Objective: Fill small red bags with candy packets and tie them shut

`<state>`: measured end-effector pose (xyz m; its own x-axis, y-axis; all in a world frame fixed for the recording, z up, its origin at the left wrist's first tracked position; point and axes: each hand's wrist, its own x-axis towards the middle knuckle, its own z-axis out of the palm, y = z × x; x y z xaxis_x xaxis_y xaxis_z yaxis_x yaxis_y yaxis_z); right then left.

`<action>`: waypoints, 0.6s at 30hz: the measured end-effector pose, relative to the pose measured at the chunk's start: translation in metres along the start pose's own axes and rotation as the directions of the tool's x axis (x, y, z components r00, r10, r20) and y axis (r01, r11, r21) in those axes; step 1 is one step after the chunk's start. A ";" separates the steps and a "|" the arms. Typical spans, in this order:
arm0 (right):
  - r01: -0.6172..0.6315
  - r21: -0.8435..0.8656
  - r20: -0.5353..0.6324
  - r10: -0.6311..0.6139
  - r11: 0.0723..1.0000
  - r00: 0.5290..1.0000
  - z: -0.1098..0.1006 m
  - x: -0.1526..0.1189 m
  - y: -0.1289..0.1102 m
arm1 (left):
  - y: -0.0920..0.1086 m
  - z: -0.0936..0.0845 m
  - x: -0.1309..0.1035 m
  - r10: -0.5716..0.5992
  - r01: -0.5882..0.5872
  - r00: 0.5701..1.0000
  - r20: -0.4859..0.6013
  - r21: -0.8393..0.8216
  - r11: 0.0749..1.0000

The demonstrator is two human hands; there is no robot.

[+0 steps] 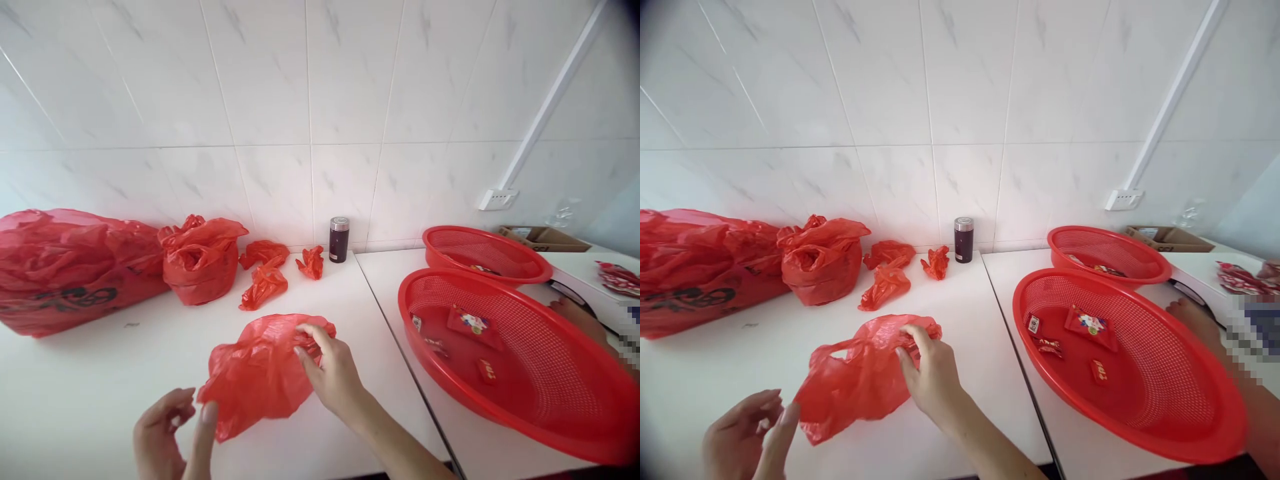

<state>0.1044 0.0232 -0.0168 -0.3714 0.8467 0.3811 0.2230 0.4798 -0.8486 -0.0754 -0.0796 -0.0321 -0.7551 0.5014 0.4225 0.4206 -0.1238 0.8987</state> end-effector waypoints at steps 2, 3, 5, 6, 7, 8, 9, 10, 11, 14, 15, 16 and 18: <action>0.026 0.016 -0.010 -0.025 1.000 1.000 0.007 -0.010 -0.014 | 0.014 0.003 -0.014 0.050 -0.050 0.999 0.022 -0.008 0.999; 0.040 0.040 0.012 -0.041 0.998 0.999 0.009 -0.015 -0.022 | 0.016 0.007 -0.020 0.079 -0.079 0.996 0.030 0.015 0.997; 0.062 0.115 0.058 -0.069 0.991 0.996 0.007 -0.025 -0.034 | 0.013 0.018 -0.026 0.131 -0.138 0.990 0.058 0.138 0.981; 0.063 0.153 0.072 -0.074 0.986 0.995 0.004 -0.029 -0.039 | 0.007 0.022 -0.026 0.154 -0.168 0.985 0.082 0.214 0.962; 0.059 0.184 0.074 -0.074 0.981 0.994 -0.001 -0.031 -0.042 | -0.001 0.024 -0.023 0.169 -0.193 0.980 0.107 0.280 0.940; 0.052 0.209 0.059 -0.066 0.977 0.996 -0.007 -0.033 -0.043 | -0.009 0.023 -0.018 0.173 -0.209 0.976 0.134 0.325 0.922; 0.045 0.228 0.027 -0.052 0.973 0.998 -0.014 -0.034 -0.043 | -0.017 0.021 -0.011 0.161 -0.207 0.974 0.157 0.343 0.916; 0.029 0.245 -0.007 -0.029 0.969 1.000 -0.022 -0.033 -0.042 | -0.024 0.016 -0.004 0.130 -0.181 0.977 0.172 0.334 0.925; 0.006 0.259 -0.032 0.003 0.966 0.999 -0.031 -0.032 -0.040 | -0.028 0.011 0.002 0.076 -0.126 0.982 0.173 0.301 0.945; -0.093 0.271 -0.044 0.109 0.958 0.993 -0.060 -0.025 -0.036 | -0.025 -0.003 0.016 -0.168 0.139 0.963 0.211 0.143 0.980; -0.117 0.264 -0.036 0.131 0.957 0.991 -0.071 -0.024 -0.036 | -0.019 -0.006 0.017 -0.237 0.220 0.938 0.253 0.094 0.971; -0.133 0.258 -0.027 0.145 0.957 0.989 -0.083 -0.024 -0.037 | -0.011 -0.008 0.016 -0.283 0.281 0.908 0.310 0.052 0.958; -0.144 0.245 -0.020 0.154 0.959 0.988 -0.109 -0.029 -0.036 | 0.005 -0.010 0.013 -0.305 0.347 0.855 0.420 -0.025 0.938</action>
<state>0.2058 0.0060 0.0428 -0.3142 0.9149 0.2533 0.0462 0.2812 -0.9585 -0.0876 -0.0821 -0.0208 -0.5624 0.8260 0.0380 0.1201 0.0362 0.9921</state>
